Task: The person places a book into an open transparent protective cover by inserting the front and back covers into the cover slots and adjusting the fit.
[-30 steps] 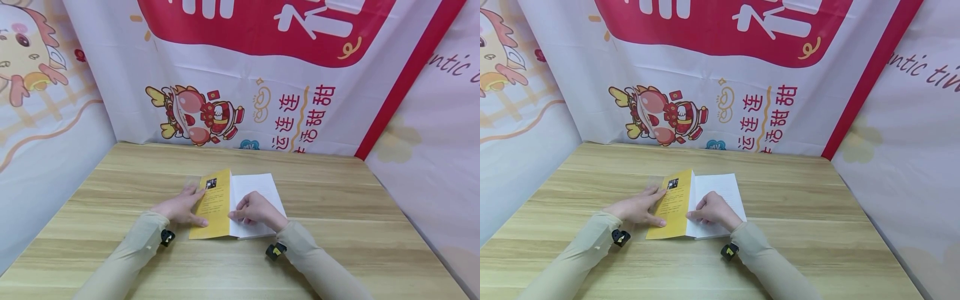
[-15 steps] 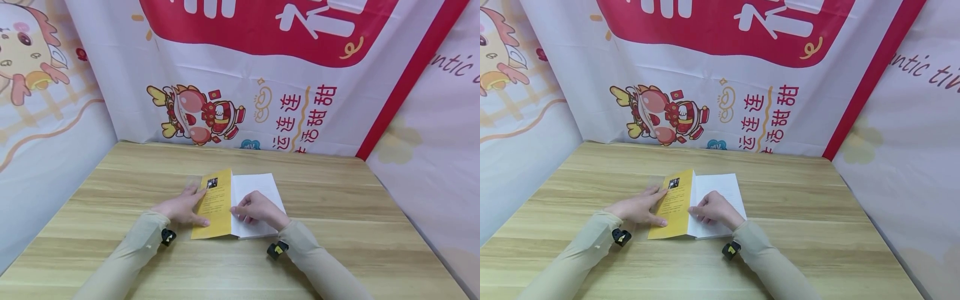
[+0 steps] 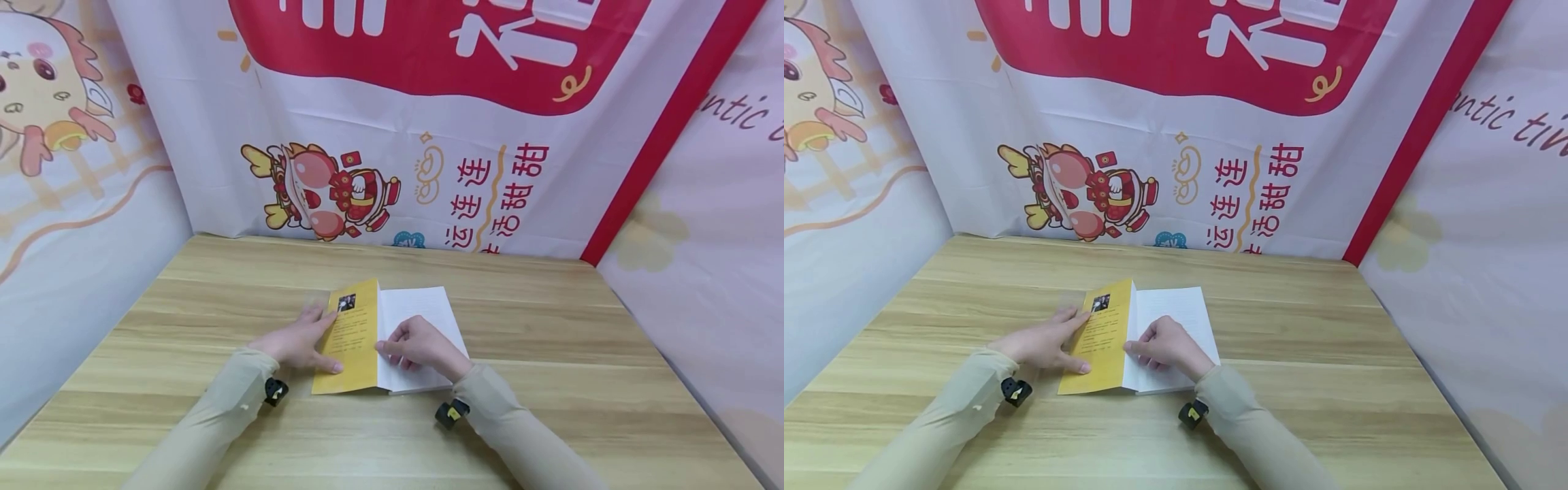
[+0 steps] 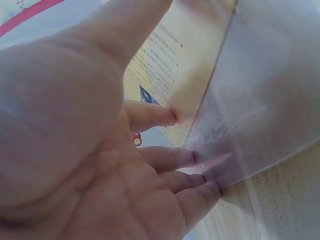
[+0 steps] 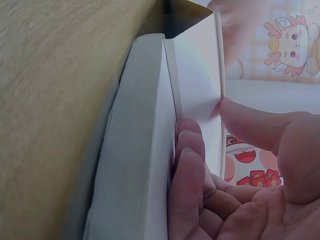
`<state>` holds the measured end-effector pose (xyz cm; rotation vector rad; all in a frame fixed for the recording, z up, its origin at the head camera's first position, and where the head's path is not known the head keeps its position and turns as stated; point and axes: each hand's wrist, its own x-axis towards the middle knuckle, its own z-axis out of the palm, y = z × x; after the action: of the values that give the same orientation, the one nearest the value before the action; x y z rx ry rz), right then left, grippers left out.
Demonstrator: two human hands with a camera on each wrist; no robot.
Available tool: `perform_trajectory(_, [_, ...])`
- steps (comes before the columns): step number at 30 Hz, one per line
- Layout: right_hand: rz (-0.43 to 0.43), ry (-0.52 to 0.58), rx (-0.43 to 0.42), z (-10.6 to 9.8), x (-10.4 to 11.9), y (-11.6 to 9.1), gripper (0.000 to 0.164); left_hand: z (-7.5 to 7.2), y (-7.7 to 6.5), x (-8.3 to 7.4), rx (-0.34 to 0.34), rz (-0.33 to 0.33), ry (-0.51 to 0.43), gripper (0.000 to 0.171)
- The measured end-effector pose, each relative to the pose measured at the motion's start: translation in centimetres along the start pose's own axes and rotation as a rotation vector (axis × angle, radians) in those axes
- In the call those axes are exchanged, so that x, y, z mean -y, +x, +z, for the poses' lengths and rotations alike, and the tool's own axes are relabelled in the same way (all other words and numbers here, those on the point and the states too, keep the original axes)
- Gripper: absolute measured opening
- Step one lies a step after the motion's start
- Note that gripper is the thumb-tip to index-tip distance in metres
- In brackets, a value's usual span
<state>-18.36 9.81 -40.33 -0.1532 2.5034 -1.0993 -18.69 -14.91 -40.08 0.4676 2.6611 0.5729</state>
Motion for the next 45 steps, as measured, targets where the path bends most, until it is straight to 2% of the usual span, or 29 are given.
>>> perform_trajectory(8, [-0.006, -0.006, -0.001, 0.1, 0.1, 0.1, 0.032, 0.0, 0.0, 0.2, -0.003, -0.003, -0.009, 0.111])
perform_trajectory(17, [-0.014, 0.030, 0.111, -1.1, -0.2, 0.5, 0.033, -0.2, -0.1, -0.1, 0.007, 0.011, -0.023, 0.112])
perform_trajectory(27, [0.028, -0.044, 0.153, -2.4, 1.0, 2.4, 0.035, -0.4, -0.1, 0.0, 0.012, 0.017, -0.022, 0.112])
perform_trajectory(38, [0.068, 0.031, 0.208, -2.9, 1.4, 3.1, 0.038, -0.3, -0.2, 0.1, 0.026, 0.014, -0.021, 0.112])
perform_trajectory(45, [0.084, 0.063, 0.200, -2.8, 1.1, 3.7, 0.038, -0.3, -0.1, 0.1, 0.021, 0.019, -0.020, 0.112])
